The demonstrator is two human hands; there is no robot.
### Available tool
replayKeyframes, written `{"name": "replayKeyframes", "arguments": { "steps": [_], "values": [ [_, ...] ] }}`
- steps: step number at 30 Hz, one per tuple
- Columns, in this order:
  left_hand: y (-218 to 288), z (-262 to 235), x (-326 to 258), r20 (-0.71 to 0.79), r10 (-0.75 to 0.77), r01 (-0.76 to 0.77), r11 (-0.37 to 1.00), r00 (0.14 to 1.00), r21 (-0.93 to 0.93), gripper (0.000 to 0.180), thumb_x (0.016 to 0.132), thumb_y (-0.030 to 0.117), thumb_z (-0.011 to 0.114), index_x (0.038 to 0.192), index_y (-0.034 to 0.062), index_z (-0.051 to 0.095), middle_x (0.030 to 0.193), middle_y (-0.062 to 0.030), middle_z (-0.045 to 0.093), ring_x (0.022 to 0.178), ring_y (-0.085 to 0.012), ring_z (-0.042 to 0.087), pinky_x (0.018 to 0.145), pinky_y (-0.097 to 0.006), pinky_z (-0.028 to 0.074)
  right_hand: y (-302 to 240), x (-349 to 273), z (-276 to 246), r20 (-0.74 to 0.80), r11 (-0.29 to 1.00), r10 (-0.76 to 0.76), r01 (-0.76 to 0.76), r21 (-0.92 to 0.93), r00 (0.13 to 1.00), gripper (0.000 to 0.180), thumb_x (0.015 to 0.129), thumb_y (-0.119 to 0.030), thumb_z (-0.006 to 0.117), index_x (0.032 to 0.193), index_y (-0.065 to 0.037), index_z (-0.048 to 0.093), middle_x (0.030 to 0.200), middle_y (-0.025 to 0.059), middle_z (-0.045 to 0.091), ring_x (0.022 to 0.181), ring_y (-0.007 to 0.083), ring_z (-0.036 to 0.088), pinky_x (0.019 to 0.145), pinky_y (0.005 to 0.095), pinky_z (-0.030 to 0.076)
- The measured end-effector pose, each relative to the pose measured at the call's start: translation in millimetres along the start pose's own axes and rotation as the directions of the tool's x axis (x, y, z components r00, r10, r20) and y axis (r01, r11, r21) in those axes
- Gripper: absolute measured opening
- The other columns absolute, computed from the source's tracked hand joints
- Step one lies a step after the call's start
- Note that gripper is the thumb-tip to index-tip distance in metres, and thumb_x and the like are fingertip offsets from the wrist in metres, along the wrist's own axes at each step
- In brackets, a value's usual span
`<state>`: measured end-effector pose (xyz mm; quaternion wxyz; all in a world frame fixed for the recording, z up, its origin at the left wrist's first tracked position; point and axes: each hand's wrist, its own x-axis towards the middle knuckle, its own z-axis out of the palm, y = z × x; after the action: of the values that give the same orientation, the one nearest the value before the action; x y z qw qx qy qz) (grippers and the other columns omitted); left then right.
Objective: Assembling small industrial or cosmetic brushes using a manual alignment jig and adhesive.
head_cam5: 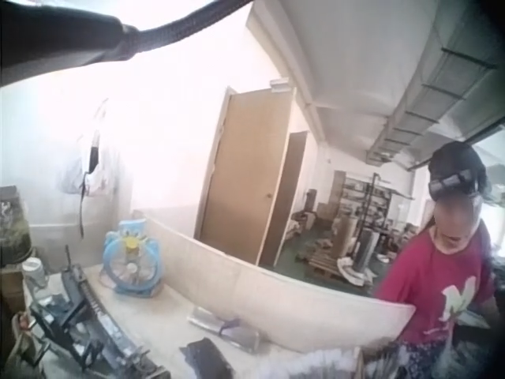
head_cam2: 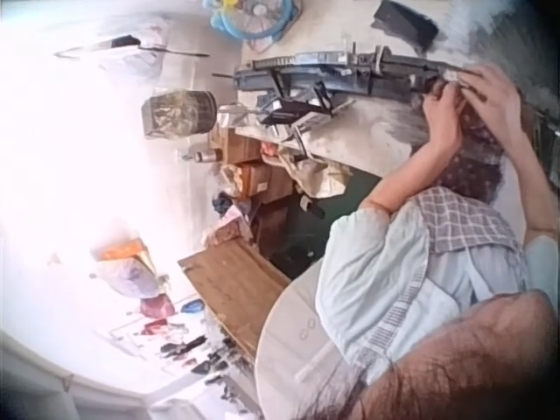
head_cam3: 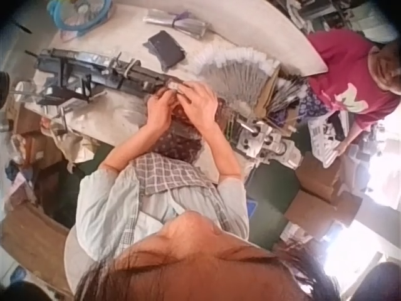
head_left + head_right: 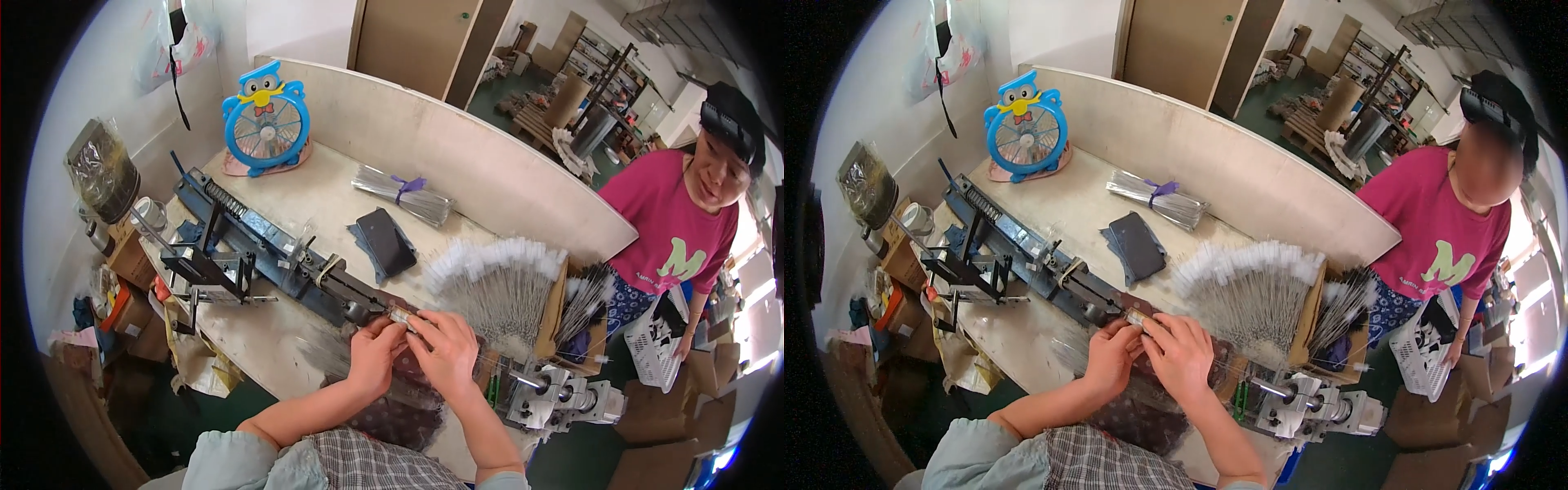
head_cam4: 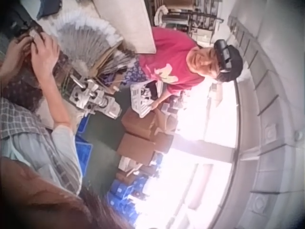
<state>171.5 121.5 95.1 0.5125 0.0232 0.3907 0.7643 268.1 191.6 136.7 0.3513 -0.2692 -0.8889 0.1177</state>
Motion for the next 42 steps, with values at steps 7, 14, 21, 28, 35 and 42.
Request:
{"name": "replayKeyframes", "arguments": {
  "steps": [7, 14, 21, 28, 35, 42],
  "values": [
    [5, 7, -3, -0.022, -0.011, 0.009, 0.997, 1.0, -0.081, 0.009, 0.087, 0.009, 0.054, 0.089, 0.0013, 0.058, 0.082, -0.0033, 0.059, 0.076, -0.0101, 0.057, 0.075, -0.027, 0.047, 1, 1, 3, -0.022, 1.0, 0.001, 0.0, 0.018, 1.0, 0.024, 0.065, -0.01, 0.072, 0.088, -0.011, 0.069, 0.091, 0.0027, 0.064, 0.084, 0.0226, 0.059, 0.071, 0.0329, 0.046],
    [-1, -3, -1, 0.025, -0.012, 0.014, 0.997, 1.0, -0.078, 0.009, 0.087, 0.009, 0.054, 0.09, 0.0007, 0.057, 0.087, -0.0056, 0.061, 0.08, -0.0116, 0.06, 0.076, -0.027, 0.048, -2, 2, 1, -0.015, 1.0, -0.008, 0.009, 0.017, 1.0, 0.023, 0.065, -0.01, 0.072, 0.087, -0.01, 0.069, 0.09, 0.0032, 0.064, 0.083, 0.0225, 0.059, 0.07, 0.0329, 0.046],
    [1, -2, -3, 0.046, 0.002, 0.0, 0.999, 0.999, -0.05, 0.011, 0.086, 0.007, 0.056, 0.093, -0.0013, 0.057, 0.09, -0.0072, 0.062, 0.082, -0.0134, 0.061, 0.077, -0.027, 0.049, -1, -1, -1, -0.007, 1.0, 0.013, -0.013, 0.007, 1.0, 0.022, 0.065, -0.011, 0.073, 0.087, -0.01, 0.069, 0.091, 0.0035, 0.064, 0.082, 0.0226, 0.059, 0.07, 0.0326, 0.046],
    [7, 6, -6, -0.004, -0.026, 0.026, 0.996, 1.0, -0.082, 0.01, 0.087, 0.007, 0.054, 0.093, -0.0011, 0.057, 0.087, -0.0059, 0.061, 0.079, -0.0121, 0.059, 0.076, -0.027, 0.048, 1, -1, -2, -0.002, 1.0, 0.0, 0.0, 0.004, 1.0, 0.022, 0.066, -0.012, 0.073, 0.087, -0.01, 0.069, 0.09, 0.0031, 0.064, 0.082, 0.0219, 0.059, 0.069, 0.0325, 0.046],
    [5, 5, -3, -0.002, -0.032, 0.032, 0.997, 0.999, -0.073, 0.009, 0.086, 0.007, 0.054, 0.091, 0.0009, 0.058, 0.087, -0.0056, 0.061, 0.077, -0.0116, 0.059, 0.074, -0.027, 0.048, 2, 2, -7, 0.028, 1.0, -0.002, 0.002, -0.001, 1.0, 0.023, 0.067, -0.015, 0.073, 0.089, -0.01, 0.069, 0.092, 0.0018, 0.063, 0.084, 0.0208, 0.059, 0.071, 0.0324, 0.045],
    [16, 7, -6, 0.007, -0.087, 0.087, 0.983, 0.996, -0.163, 0.032, 0.092, 0.037, 0.043, 0.091, 0.0063, 0.051, 0.086, -0.0047, 0.056, 0.085, -0.0206, 0.057, 0.085, -0.037, 0.044, 9, -2, -27, 0.173, 0.974, 0.029, 0.011, -0.227, 0.984, 0.017, 0.069, -0.018, 0.069, 0.084, -0.01, 0.066, 0.081, 0.0006, 0.06, 0.084, 0.0199, 0.056, 0.074, 0.0339, 0.042]
  ]
}}
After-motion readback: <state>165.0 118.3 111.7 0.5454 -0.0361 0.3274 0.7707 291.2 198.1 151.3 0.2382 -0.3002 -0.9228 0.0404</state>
